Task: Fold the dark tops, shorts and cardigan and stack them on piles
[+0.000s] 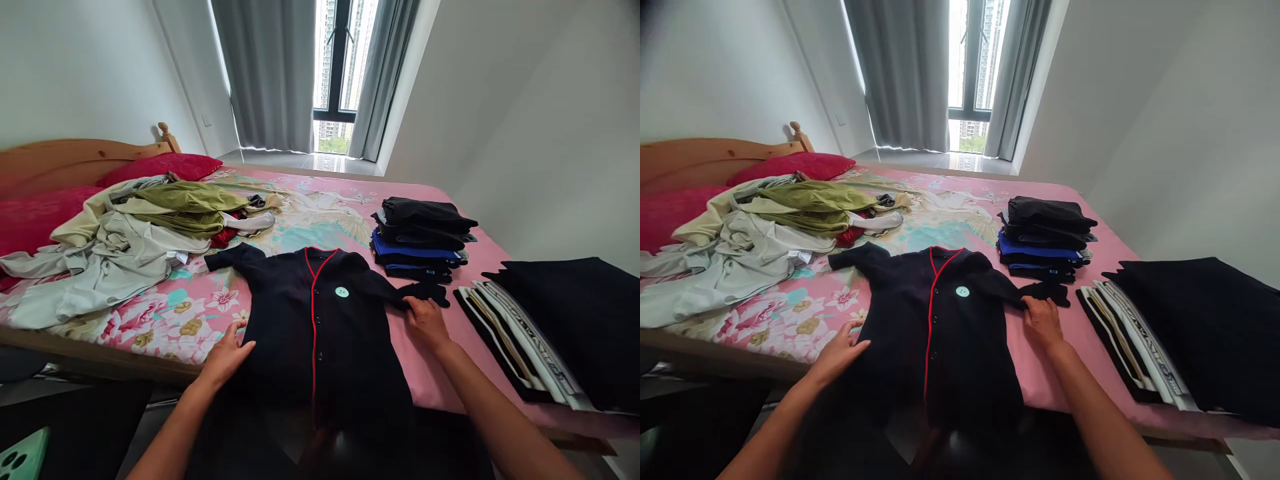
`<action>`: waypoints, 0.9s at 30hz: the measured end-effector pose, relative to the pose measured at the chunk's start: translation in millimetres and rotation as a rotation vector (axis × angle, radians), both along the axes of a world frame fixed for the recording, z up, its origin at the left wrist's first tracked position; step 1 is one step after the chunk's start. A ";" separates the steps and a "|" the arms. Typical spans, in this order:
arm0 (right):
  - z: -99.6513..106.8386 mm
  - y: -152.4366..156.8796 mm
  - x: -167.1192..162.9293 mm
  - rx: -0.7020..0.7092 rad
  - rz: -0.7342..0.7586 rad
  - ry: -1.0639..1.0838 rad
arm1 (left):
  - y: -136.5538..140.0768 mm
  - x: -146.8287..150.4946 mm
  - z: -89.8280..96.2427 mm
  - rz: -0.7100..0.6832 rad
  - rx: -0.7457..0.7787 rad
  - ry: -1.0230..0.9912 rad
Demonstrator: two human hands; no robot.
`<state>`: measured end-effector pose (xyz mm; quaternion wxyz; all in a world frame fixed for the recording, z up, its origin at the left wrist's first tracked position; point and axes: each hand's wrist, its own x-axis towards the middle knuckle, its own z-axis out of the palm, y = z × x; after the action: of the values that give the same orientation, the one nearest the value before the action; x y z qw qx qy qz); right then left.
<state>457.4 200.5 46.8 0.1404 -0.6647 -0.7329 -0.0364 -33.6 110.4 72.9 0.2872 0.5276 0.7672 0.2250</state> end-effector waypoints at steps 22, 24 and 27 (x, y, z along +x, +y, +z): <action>16.4 58.0 -42.7 -0.407 0.045 0.476 | 159.4 52.2 34.1 -0.308 0.249 0.072; 7.9 64.2 -43.8 -0.383 -0.008 0.473 | 165.0 58.4 32.7 -0.284 0.252 0.064; 4.4 67.0 -39.5 -0.409 0.002 0.504 | 163.7 64.1 35.4 -0.262 0.260 0.055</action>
<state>417.9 267.5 51.2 0.1809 -0.6664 -0.6680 0.2775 30.5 274.1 108.3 0.2224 0.6616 0.6638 0.2685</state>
